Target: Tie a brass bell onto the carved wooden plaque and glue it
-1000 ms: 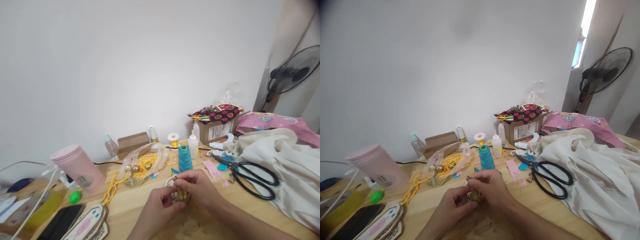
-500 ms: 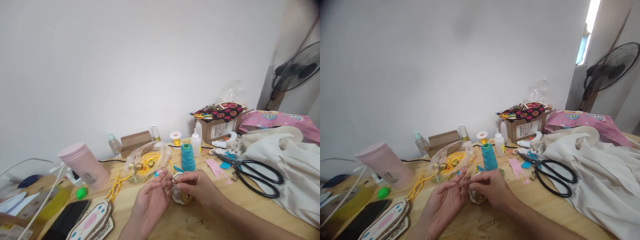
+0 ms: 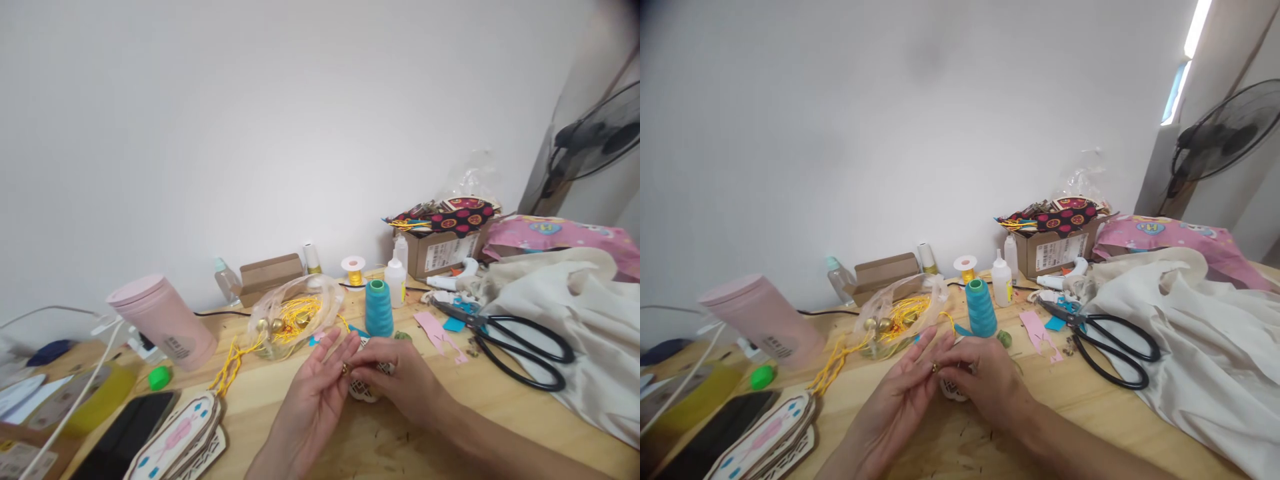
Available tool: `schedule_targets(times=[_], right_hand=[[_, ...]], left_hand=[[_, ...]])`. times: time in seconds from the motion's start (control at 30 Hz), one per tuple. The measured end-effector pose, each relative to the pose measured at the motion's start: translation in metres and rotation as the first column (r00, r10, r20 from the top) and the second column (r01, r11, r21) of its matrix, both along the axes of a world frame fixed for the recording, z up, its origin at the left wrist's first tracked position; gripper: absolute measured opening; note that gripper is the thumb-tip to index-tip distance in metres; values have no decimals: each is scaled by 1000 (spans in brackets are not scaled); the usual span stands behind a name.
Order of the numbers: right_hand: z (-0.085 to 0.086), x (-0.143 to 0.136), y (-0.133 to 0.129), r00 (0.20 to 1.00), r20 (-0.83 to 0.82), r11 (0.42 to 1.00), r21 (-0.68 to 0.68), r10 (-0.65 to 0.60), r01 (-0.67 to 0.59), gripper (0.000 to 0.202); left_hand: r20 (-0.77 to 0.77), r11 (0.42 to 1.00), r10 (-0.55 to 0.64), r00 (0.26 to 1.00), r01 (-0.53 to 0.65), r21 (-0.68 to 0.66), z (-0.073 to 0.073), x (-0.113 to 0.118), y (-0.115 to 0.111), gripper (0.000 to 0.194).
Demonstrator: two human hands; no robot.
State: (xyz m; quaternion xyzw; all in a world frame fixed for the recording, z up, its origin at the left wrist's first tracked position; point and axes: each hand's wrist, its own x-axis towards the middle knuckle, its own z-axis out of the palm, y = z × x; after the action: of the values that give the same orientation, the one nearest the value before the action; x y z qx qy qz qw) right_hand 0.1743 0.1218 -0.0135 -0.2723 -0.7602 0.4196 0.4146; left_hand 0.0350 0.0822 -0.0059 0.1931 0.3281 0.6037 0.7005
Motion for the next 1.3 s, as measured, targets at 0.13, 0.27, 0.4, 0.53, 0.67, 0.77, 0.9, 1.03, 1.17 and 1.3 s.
schedule_targets(times=[0.13, 0.27, 0.4, 0.53, 0.67, 0.77, 0.9, 1.03, 1.17, 1.3], right_hand=[[0, -1, 0, 999, 33, 998, 56, -14, 12, 12], [-1, -1, 1, 997, 67, 998, 65, -24, 20, 12], [-1, 0, 0, 993, 114, 996, 83, -19, 9, 13], [-1, 1, 1, 986, 156, 995, 92, -52, 38, 13], [-2, 1, 3, 989, 146, 994, 106, -37, 22, 13], [-1, 1, 2, 986, 165, 991, 131, -27, 5, 13], [-1, 0, 2, 975, 210, 989, 144, -69, 39, 12], [-3, -1, 3, 972, 218, 992, 115, -82, 58, 12], [-5, -2, 4, 980, 188, 997, 45, -64, 56, 14], [-7, -4, 6, 988, 140, 990, -116, -60, 77, 15]], left_hand=[[-59, 999, 22, 998, -19, 43, -1, 3, -1, 53], [-133, 991, 14, 991, 5, 136, -2, 5, -3, 44], [-313, 979, 55, 948, 11, 203, -2, 9, -3, 41], [-494, 963, 107, 863, 33, 268, -6, 11, -4, 39], [-590, 950, 114, 799, 86, 300, -10, 12, -4, 40], [-622, 945, 130, 772, 92, 312, -12, 12, -6, 42], [-619, 941, 136, 773, 96, 325, -10, 12, -6, 46], [-640, 939, 135, 756, 109, 326, -9, 13, -6, 47], [-670, 938, 136, 729, 123, 325, -11, 11, -5, 43], [-700, 937, 162, 696, 113, 330, -11, 5, -4, 35]])
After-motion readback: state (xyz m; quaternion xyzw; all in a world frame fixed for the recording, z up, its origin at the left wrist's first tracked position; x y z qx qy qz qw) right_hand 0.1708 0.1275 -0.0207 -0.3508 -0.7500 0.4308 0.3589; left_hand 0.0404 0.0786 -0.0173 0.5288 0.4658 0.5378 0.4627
